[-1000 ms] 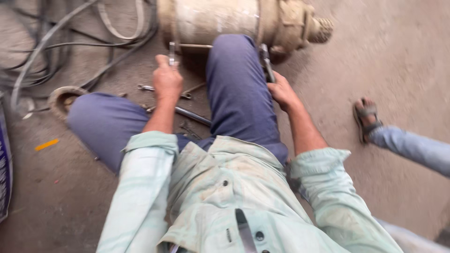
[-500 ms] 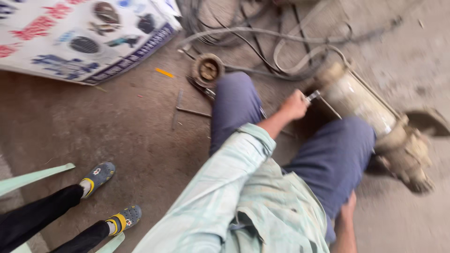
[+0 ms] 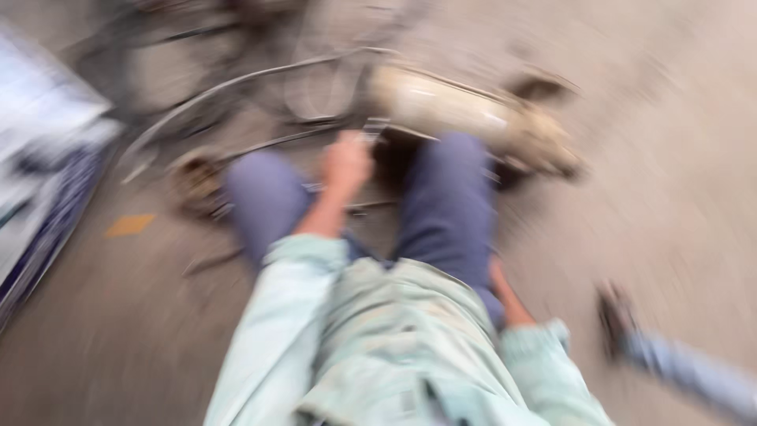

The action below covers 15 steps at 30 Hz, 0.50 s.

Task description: The person sits on the ground and uses a wrench and hammer to loosen and tighten bolts on a cylindrical motor. They briefly handle a small white paper or tape, then resume using the wrench and hammer on the motor casing.

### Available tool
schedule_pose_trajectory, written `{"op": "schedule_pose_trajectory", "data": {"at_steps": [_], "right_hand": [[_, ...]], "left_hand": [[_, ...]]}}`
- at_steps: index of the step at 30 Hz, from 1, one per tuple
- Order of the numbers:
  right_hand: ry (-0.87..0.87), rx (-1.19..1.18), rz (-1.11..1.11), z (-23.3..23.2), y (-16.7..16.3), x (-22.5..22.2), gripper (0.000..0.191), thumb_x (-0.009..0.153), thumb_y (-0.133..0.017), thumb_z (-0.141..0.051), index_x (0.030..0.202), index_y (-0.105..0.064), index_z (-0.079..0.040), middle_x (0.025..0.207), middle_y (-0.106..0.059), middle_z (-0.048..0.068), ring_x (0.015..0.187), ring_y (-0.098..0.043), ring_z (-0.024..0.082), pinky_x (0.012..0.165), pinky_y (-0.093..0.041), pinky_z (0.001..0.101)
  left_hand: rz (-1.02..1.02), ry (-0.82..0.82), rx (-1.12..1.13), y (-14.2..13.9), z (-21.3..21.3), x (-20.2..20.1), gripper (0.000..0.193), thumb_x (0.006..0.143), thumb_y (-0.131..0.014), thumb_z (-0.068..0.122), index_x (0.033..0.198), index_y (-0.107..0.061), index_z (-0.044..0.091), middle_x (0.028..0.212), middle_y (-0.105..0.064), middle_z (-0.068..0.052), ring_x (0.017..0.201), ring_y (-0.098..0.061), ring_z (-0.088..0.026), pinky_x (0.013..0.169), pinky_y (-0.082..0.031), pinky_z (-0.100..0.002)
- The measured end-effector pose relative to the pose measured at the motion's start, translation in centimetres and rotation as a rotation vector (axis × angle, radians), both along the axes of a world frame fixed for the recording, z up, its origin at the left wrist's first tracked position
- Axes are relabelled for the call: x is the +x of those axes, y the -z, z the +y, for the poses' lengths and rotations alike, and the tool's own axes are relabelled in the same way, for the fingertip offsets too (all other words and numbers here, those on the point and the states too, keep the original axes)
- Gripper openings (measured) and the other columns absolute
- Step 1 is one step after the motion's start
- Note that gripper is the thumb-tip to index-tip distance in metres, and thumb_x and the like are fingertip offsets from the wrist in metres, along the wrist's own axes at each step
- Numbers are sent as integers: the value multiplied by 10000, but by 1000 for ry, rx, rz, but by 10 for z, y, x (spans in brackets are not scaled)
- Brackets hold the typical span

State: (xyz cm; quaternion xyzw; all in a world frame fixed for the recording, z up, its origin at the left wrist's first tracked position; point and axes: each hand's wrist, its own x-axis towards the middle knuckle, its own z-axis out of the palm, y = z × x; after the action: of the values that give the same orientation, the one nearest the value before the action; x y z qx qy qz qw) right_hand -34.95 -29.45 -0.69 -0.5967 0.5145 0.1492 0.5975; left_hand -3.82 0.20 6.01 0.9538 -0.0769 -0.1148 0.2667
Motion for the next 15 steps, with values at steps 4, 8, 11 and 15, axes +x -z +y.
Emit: {"op": "schedule_pose_trajectory", "data": {"at_steps": [4,8,11,15], "right_hand": [[-647,-626,0,-15,-27,0,363,892,-570,-122,1220,-713,-61,1195,-709,240,1122,-672,404,988,-520,489],[-584,-633,129,-22,-71,-12,426,834,-699,-190,1243,-677,-71,1228,-664,224,1200,-607,389,1020,-498,473],[-531,-622,37,-27,-95,-18,438,820,-686,-169,1244,-669,-61,1217,-682,204,1171,-641,358,1038,-499,454],[-494,-622,35,-28,-86,-25,446,817,-696,-160,1249,-668,-52,1214,-689,198,1164,-658,342,1035,-517,439]], "left_hand": [[223,-123,-97,8,2,-12,287,1053,-566,373,1124,-721,142,957,-732,-195,884,-697,-412,776,-522,-540],[53,13,-34,-2,4,-17,205,1059,-694,238,1164,-687,62,1007,-722,-227,899,-684,-415,809,-513,-522],[90,-18,-34,-14,0,-19,204,1078,-663,225,1155,-663,37,1003,-721,-192,893,-700,-351,798,-529,-499],[245,-122,-34,-23,-5,-21,227,1082,-616,265,1183,-629,62,1003,-706,-149,881,-703,-278,752,-555,-468]]}}
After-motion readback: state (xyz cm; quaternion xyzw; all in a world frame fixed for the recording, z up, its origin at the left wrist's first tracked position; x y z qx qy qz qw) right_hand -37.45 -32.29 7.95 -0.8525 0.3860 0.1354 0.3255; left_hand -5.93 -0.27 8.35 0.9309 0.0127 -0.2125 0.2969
